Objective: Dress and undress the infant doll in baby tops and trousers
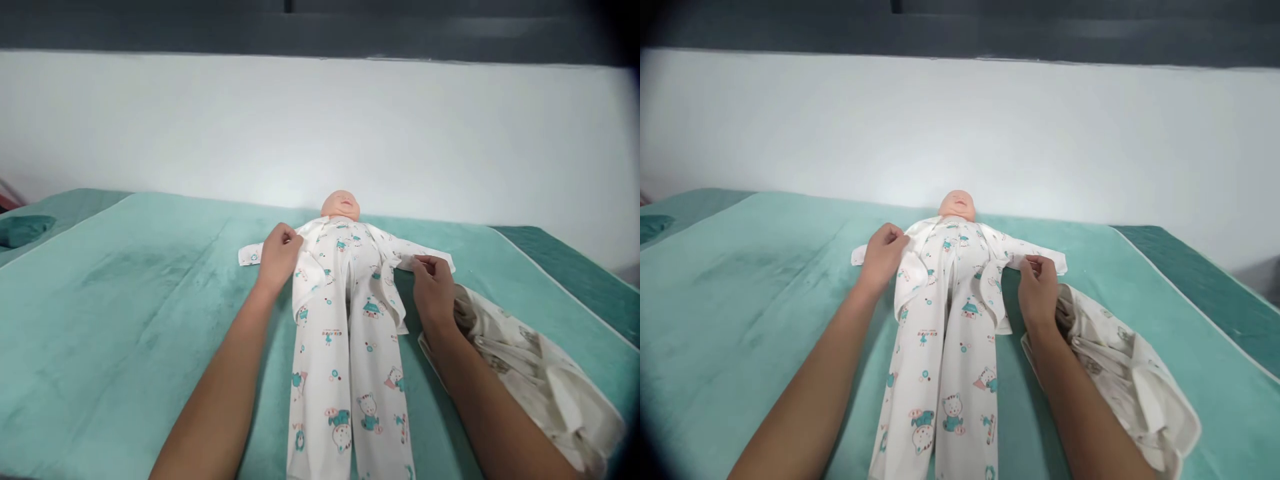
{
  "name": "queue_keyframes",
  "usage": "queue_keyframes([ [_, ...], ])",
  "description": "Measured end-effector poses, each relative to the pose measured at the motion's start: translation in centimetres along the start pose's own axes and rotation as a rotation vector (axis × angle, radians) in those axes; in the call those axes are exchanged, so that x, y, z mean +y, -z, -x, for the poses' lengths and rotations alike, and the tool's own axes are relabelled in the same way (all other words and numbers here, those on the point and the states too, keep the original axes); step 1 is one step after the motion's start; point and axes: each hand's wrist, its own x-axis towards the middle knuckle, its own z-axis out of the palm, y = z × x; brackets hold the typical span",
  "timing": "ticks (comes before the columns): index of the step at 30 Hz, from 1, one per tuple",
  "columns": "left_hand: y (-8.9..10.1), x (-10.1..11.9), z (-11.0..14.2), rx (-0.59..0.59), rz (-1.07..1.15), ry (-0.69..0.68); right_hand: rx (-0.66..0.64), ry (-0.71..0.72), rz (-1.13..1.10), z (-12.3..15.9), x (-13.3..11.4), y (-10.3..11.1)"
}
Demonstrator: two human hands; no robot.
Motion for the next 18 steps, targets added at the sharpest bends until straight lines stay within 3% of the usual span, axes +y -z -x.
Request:
queue_keyframes([
  [3,1.7,-1.2,-1.0,0.061,-0.114,0.134,-0.121,0.092,0.127,-0.7,1.1,1.7],
  [5,2.7,-1.9,-1.5,0.060,-0.333,0.212,-0.185,0.120,0.186,-1.1,1.3,2.4],
  [8,3.4,-2.5,-1.6,0.026,-0.703,0.248,-0.282,0.023,0.220,-1.3,0.3,2.5],
  [10,3.3,-2.6,-1.3,0.006,-0.830,0.213,-0.378,-0.072,0.165,-1.0,-0.9,1.9],
  [12,2.9,-2.3,-0.9,0.032,-0.855,0.116,-0.461,-0.121,0.091,-0.5,-2.4,0.9],
  [15,1.7,-1.8,-0.4,0.052,-0.772,-0.161,-0.482,-0.113,0.125,0.5,-4.2,-1.0],
  [18,0.2,-1.8,-0.2,-0.102,-0.641,-0.453,-0.421,-0.078,0.191,1.1,-4.5,-2.2],
])
